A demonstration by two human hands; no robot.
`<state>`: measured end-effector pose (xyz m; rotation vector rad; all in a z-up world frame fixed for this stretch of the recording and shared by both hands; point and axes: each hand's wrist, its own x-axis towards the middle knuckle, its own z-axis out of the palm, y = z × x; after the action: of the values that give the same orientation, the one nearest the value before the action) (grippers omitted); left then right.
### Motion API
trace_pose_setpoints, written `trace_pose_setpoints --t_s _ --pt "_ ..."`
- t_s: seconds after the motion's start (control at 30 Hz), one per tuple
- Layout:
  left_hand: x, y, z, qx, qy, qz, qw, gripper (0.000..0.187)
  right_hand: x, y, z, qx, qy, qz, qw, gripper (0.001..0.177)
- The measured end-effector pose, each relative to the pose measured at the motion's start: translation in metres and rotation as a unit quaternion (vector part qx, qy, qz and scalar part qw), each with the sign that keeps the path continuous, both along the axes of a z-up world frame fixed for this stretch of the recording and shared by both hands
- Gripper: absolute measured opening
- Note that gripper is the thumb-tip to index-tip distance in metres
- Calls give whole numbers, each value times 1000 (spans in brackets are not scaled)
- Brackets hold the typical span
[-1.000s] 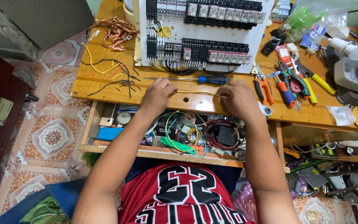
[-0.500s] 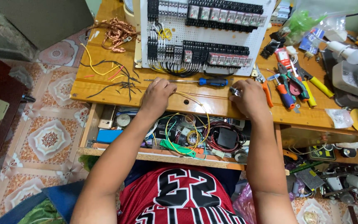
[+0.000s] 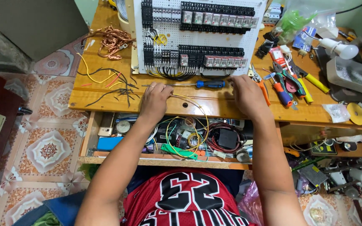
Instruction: Wiring an electrical control panel by stripping and connecting wires to terminal blocks
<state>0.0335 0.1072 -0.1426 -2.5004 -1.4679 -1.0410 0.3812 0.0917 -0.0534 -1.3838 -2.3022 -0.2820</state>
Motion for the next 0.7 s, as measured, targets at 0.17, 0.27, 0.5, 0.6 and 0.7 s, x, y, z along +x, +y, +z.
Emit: trace_pose_setpoints --t_s 0.17,0.27,0.5,0.6,0.7 --pt "0 1 -1 -12 -3 -3 1000 5 -60 -30 36 -96 95 127 983 24" --pt "1 -1 1 -9 -6 -7 1000 5 -97 -54 42 -225 118 190 948 17" --pt "-2 2 -3 -24 -5 -25 999 9 -85 -28 10 -229 -70 105 965 16" --pt "-4 5 -7 -24 -2 -34 999 11 -63 0 -16 -168 -107 92 976 16" --pt "-5 4 -4 -26 3 -34 999 13 -76 3 5 -162 -75 119 977 14"
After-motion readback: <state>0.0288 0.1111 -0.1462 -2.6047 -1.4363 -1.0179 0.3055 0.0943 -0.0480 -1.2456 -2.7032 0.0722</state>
